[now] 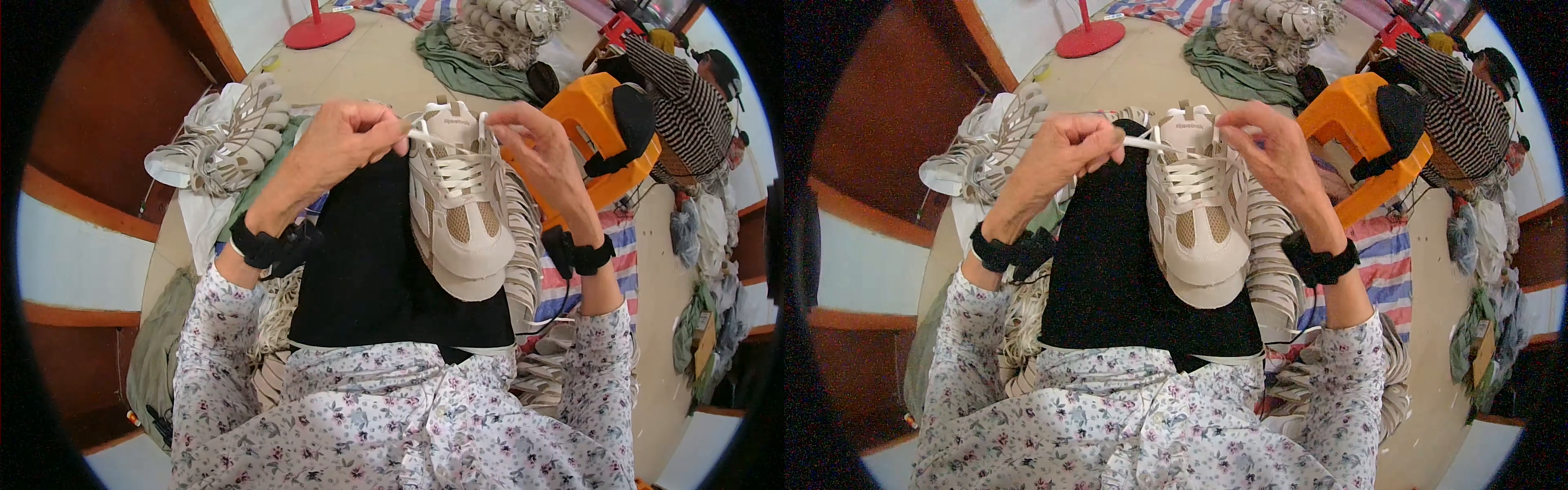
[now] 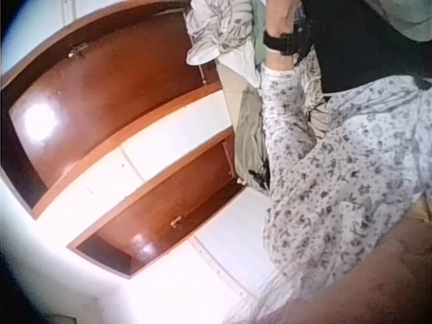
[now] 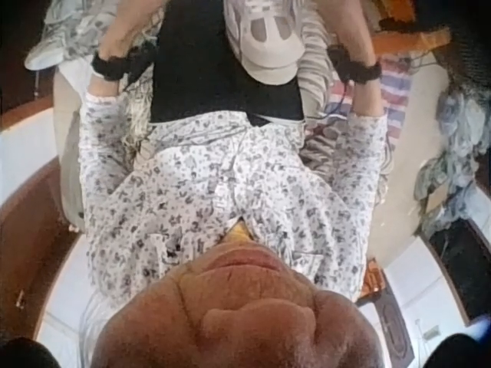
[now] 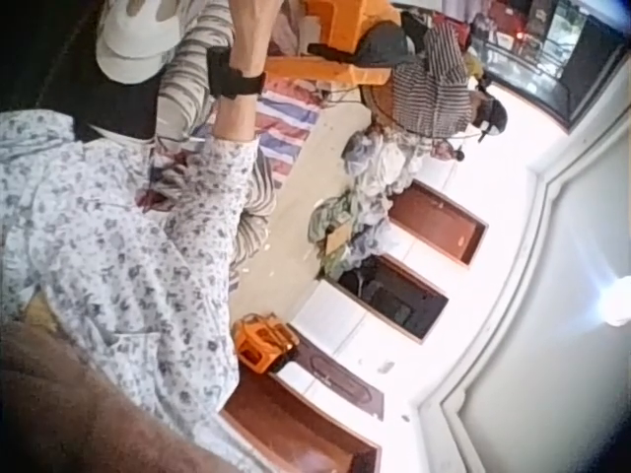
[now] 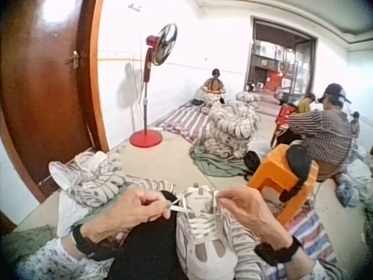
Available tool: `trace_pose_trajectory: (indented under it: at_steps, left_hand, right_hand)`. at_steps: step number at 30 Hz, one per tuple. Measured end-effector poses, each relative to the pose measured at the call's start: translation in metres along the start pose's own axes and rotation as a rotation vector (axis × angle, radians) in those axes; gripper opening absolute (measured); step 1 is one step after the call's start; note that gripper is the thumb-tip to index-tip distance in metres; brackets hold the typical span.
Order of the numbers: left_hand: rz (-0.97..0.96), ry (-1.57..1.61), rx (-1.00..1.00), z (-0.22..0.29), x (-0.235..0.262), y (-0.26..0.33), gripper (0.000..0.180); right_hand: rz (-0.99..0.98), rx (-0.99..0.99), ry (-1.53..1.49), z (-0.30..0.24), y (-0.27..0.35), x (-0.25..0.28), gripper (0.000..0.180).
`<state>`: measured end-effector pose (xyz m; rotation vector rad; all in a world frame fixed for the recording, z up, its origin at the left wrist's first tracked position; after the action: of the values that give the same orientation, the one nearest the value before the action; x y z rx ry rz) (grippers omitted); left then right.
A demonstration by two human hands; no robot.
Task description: Thread laces through the eyelets of a sneaker to prepare it for finishing.
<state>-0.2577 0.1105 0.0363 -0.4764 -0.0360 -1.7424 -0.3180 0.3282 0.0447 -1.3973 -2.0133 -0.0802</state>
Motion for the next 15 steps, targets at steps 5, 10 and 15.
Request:
trace_pose_trajectory:
  at_steps: [5,10,15]
  left_hand:
    - [-0.114,0.224,-0.221,0.042,-0.018,-0.023,0.032]
    - [-0.100,0.122,-0.156,0.009,-0.040,-0.041,0.026]
    - [-0.025,-0.538,-0.521,0.007,-0.071,-0.034,0.015]
  right_hand:
    - [-0.265,-0.020,-0.403,-0.046,-0.002,-0.025,0.030]
    - [-0.183,-0.218,-0.898,-0.019,0.015,0.051,0.025]
    - [0.069,-0.199,-1.105,0.057,0.067,0.168,0.035]
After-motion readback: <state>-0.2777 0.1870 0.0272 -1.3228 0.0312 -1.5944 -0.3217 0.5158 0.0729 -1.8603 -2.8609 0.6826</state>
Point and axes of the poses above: each hand's wrist, its own y-axis away from the middle knuckle, its own x-axis out of the back of the hand, z = x × y, the point moved 8 cm from there along -y, towards the middle knuckle, and after that the axes turned 8 degrees about -x, right-handed, at the moved point
